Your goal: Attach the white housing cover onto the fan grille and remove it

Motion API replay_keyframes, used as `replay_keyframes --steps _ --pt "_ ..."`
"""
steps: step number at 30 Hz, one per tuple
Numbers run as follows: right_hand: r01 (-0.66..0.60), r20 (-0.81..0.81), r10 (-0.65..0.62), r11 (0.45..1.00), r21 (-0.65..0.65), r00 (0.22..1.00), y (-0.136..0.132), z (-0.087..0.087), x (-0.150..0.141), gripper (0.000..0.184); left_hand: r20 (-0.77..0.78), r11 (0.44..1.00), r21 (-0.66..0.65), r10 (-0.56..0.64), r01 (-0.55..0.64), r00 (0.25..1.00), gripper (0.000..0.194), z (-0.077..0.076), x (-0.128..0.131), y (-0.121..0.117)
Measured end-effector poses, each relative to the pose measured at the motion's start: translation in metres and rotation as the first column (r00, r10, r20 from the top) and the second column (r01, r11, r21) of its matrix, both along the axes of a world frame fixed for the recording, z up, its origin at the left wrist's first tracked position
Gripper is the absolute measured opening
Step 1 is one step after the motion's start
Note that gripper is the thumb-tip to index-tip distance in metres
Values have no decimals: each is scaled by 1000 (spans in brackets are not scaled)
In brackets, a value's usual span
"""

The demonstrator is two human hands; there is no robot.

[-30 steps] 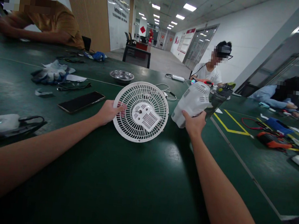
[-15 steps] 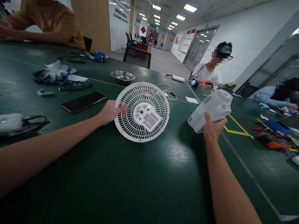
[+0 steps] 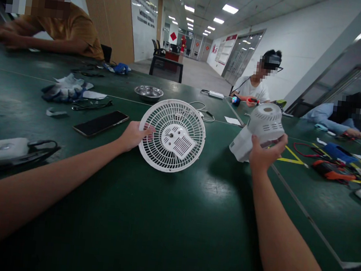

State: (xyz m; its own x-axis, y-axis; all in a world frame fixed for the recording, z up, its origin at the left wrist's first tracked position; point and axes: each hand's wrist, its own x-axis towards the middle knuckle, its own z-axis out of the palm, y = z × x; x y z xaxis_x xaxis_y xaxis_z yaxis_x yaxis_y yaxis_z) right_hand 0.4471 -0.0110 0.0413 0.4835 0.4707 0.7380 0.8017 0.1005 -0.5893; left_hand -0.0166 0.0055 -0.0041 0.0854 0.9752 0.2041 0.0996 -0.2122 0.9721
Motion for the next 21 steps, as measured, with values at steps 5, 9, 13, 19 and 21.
replay_keyframes --steps 5,9,13,19,21 --pt "-50 140 33 991 121 990 -5 3 -31 89 37 1000 -25 13 -12 999 13 0 2 1" --pt "-216 84 228 967 -132 970 -2 -13 -75 83 62 998 -56 17 -13 998 11 1 2 1" --pt "-326 -52 336 850 -413 941 4 -34 -102 81 54 996 -82 -26 30 998 14 -1 0 3" --pt "-153 92 303 691 -706 949 6 -43 -112 73 -3 995 -60 -76 75 997 16 -6 -4 9" --pt "-122 134 314 676 -727 940 4 -41 -113 72 -20 995 -55 -81 80 997 16 -6 -5 9"
